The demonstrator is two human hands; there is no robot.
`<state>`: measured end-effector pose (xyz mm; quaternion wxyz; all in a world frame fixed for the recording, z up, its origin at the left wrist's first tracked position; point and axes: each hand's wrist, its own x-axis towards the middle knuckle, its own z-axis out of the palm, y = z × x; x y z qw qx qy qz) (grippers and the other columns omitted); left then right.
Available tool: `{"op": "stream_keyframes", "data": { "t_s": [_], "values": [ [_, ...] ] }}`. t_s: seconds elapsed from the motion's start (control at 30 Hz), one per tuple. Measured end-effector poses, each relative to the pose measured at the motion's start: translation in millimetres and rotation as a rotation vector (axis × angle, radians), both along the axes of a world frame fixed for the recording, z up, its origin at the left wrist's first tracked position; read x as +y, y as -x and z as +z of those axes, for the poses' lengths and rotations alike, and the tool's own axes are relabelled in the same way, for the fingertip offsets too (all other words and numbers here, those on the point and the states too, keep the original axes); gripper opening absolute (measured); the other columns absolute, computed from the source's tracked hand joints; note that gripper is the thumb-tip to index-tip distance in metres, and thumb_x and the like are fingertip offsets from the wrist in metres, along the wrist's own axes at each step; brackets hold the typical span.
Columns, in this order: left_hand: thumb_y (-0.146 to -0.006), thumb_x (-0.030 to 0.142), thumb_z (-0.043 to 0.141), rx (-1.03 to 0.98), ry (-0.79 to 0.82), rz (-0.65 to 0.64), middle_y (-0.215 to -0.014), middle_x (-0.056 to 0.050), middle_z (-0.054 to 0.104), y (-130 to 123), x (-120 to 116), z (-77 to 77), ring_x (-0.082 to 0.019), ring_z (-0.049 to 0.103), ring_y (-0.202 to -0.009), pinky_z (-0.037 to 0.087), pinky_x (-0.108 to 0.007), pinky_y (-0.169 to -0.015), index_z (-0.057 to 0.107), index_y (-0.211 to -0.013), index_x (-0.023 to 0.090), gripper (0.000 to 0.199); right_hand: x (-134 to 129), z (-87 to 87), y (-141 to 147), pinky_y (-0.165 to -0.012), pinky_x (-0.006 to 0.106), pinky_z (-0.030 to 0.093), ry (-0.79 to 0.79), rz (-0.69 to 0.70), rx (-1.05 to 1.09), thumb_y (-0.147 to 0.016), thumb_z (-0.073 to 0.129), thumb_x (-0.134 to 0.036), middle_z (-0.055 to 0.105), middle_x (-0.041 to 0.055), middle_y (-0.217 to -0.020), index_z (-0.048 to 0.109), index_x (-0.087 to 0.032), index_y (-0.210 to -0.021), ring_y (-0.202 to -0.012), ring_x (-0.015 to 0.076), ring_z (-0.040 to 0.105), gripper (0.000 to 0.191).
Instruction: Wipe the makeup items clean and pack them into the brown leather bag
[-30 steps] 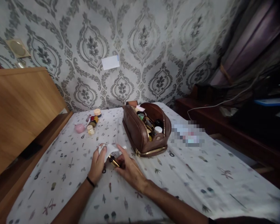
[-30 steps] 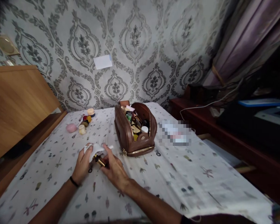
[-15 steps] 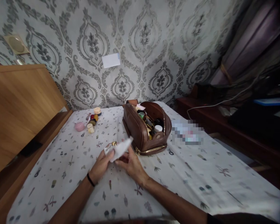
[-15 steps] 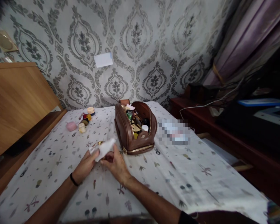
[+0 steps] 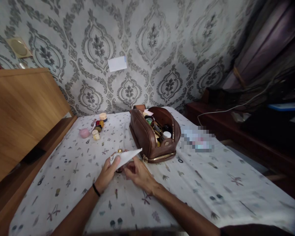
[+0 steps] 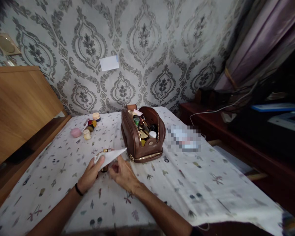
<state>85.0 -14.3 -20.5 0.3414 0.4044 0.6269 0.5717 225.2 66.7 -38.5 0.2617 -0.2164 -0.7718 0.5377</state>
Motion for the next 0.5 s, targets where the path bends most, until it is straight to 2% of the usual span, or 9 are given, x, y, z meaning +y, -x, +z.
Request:
{"op": "stream_keyframes", "data": {
  "t_s": [0.1, 0.17, 0.23, 0.37, 0.43, 0.5],
  "values": [
    [-0.085, 0.062, 0.05, 0.084, 0.027, -0.022, -0.096, -0.008, 0.074, -0.3, -1.0, 2.4, -0.025, 0.064, -0.093, 0.049, -0.034, -0.09, 0.07, -0.103, 0.015, 0.054, 3.0, -2.2, -1.6, -0.052, 0.025, 0.045, 0.077, -0.003, 0.085, -0.088, 0.051, -0.029, 0.062, -0.0003, -0.072, 0.05, -0.017, -0.125, -0.055, 0.0131, 0.055, 0.039],
    [-0.085, 0.064, 0.05, 0.138, 0.058, -0.019, -0.083, -0.007, 0.073, -0.9, -1.2, 1.6, -0.023, 0.064, -0.082, 0.05, -0.031, -0.078, 0.071, -0.092, 0.015, 0.055, 3.4, -0.5, -1.2, -0.055, 0.026, 0.048, 0.14, -0.002, 0.175, -0.089, 0.053, -0.037, 0.064, 0.0027, -0.081, 0.052, -0.017, -0.125, -0.061, 0.014, 0.057, 0.041],
    [-0.084, 0.065, 0.049, 0.172, 0.076, -0.013, -0.074, -0.005, 0.07, -1.9, -1.2, 0.2, -0.02, 0.063, -0.074, 0.05, -0.029, -0.071, 0.07, -0.085, 0.015, 0.055, 2.8, 2.6, -0.1, -0.065, 0.029, 0.052, 0.186, 0.016, 0.229, -0.087, 0.057, -0.042, 0.065, 0.004, -0.086, 0.058, -0.017, -0.121, -0.069, 0.0159, 0.06, 0.042],
    [-0.083, 0.066, 0.052, 0.082, 0.078, -0.082, -0.073, -0.003, 0.069, -4.2, -0.7, -1.4, -0.017, 0.062, -0.064, 0.051, -0.027, -0.063, 0.069, -0.094, 0.016, 0.054, 3.2, 6.4, 2.9, -0.086, 0.036, 0.051, 0.224, 0.052, 0.299, -0.082, 0.064, -0.05, 0.066, 0.0041, -0.093, 0.065, -0.019, -0.102, -0.086, 0.0192, 0.062, 0.036],
    [-0.08, 0.067, 0.055, -0.014, 0.098, -0.091, -0.07, -0.001, 0.067, -4.7, -0.1, -2.8, -0.015, 0.061, -0.057, 0.051, -0.026, -0.056, 0.066, -0.098, 0.016, 0.056, 4.4, 6.0, 3.6, -0.085, 0.035, 0.05, 0.217, 0.036, 0.295, -0.078, 0.068, -0.05, 0.065, 0.0042, -0.093, 0.065, -0.018, -0.096, -0.087, 0.0191, 0.061, 0.037],
    [-0.076, 0.068, 0.059, -0.106, 0.12, -0.043, -0.064, 0.002, 0.063, -4.4, 1.1, -4.7, -0.013, 0.058, -0.051, 0.049, -0.025, -0.05, 0.063, -0.101, 0.016, 0.058, 5.5, 5.2, 3.7, -0.076, 0.032, 0.05, 0.233, 0.018, 0.264, -0.075, 0.072, -0.05, 0.064, 0.0031, -0.086, 0.063, -0.017, -0.093, -0.079, 0.0173, 0.06, 0.039]
  ]
}}
